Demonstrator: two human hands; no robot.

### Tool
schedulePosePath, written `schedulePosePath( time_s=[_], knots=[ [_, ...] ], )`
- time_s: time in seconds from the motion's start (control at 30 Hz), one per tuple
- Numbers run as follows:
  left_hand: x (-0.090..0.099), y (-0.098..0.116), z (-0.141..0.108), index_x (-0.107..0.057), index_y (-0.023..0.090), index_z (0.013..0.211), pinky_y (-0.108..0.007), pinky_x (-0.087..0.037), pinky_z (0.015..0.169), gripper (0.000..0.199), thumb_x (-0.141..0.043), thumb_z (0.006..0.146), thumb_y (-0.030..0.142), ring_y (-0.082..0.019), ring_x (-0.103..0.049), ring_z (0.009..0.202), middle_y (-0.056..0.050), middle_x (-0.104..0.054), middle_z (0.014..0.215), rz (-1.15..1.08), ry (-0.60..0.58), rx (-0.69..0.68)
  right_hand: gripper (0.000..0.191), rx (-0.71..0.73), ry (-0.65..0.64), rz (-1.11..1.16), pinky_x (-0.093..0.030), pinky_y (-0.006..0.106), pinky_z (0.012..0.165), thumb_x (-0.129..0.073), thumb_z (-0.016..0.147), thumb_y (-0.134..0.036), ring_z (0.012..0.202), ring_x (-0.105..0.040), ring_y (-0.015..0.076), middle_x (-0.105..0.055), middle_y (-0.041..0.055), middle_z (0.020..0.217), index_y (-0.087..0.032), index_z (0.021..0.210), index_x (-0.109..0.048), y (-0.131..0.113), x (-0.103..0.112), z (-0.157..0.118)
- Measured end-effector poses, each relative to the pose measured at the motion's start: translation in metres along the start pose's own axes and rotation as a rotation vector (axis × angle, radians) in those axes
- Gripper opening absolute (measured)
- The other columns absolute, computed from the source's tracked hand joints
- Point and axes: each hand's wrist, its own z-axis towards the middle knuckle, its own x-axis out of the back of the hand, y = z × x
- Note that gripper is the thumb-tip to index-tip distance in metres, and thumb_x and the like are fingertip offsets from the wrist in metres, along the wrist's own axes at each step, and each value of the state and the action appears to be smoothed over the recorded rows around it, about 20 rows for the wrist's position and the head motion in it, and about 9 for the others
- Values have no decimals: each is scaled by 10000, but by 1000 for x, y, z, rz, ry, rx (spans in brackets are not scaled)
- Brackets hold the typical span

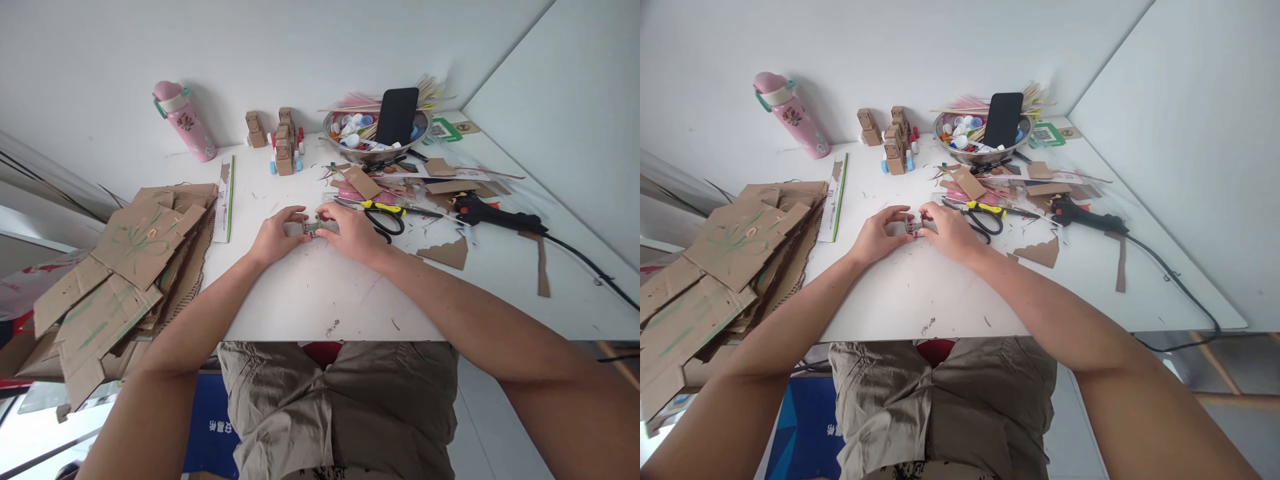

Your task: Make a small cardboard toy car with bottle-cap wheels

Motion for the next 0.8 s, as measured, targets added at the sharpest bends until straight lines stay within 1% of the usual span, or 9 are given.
schedulePosePath(
  time_s=[0.2, 0.4, 0.47, 0.53, 0.6, 0.63, 0.7, 0.73, 0.8],
  knots=[
    [0, -1, -1, -847, 229, 1156, -433, -646, 1107, 452, -951, 761, 422, -320, -837, 1222, -92, -905, 1203, 27, 15, 4, 261, -15, 0, -3, -656, 498, 1048, -805, 940, -233, 1204, -834, 341, -871, 99, 1194, -258, 1193, -744, -3, 4, -2],
    [0, -1, -3, -853, 244, 1151, -457, -640, 1145, 455, -972, 755, 435, -327, -835, 1227, -85, -904, 1204, 1, 22, -8, 253, -31, -7, -15, -657, 499, 1046, -790, 954, -248, 1218, -832, 342, -874, 100, 1202, -267, 1201, -738, -5, 2, -6],
    [-1, -1, -3, -847, 238, 1164, -473, -633, 1166, 465, -977, 755, 418, -330, -833, 1238, -94, -902, 1200, -29, 29, -3, 290, -10, -6, -24, -657, 516, 1051, -793, 949, -250, 1219, -831, 350, -874, 100, 1220, -273, 1234, -744, -6, 8, -7],
    [-1, -2, -1, -837, 224, 1182, -493, -620, 1194, 481, -971, 755, 401, -332, -833, 1247, -105, -901, 1196, -76, 47, 8, 346, 0, 25, -64, -653, 537, 1055, -799, 947, -265, 1213, -828, 359, -870, 98, 1249, -291, 1288, -744, -10, 24, -6],
    [-1, -4, 0, -824, 210, 1191, -513, -610, 1215, 498, -965, 751, 396, -334, -834, 1250, -118, -898, 1206, -138, 68, 22, 355, -56, 94, -157, -650, 543, 1028, -791, 961, -294, 1164, -827, 360, -869, 93, 1224, -306, 1313, -742, -14, 52, -5],
    [-1, -5, 1, -817, 205, 1193, -521, -607, 1221, 507, -964, 748, 399, -334, -835, 1252, -125, -896, 1217, -169, 76, 30, 316, -134, 124, -227, -647, 533, 996, -781, 966, -303, 1106, -826, 354, -871, 95, 1156, -295, 1280, -749, -17, 70, -4],
    [-1, -6, 2, -807, 200, 1197, -528, -605, 1229, 521, -967, 745, 405, -333, -835, 1257, -135, -891, 1241, -222, 86, 43, 238, -367, 185, -394, -627, 488, 883, -746, 969, -299, 965, -800, 330, -855, 113, 1037, -253, 1202, -757, -17, 107, -7],
    [-1, -7, 2, -805, 198, 1199, -528, -606, 1231, 526, -970, 744, 403, -331, -835, 1258, -138, -890, 1247, -243, 89, 47, 213, -481, 214, -481, -606, 465, 820, -719, 973, -298, 908, -776, 317, -844, 121, 994, -236, 1173, -760, -15, 125, -10],
    [-2, -9, 3, -803, 193, 1202, -528, -608, 1234, 524, -971, 744, 384, -325, -837, 1256, -139, -891, 1246, -274, 94, 51, 167, -663, 344, -687, -567, 433, 767, -645, 972, -234, 806, -714, 274, -809, 124, 900, -227, 1089, -765, -1, 154, -24]
  ],
)
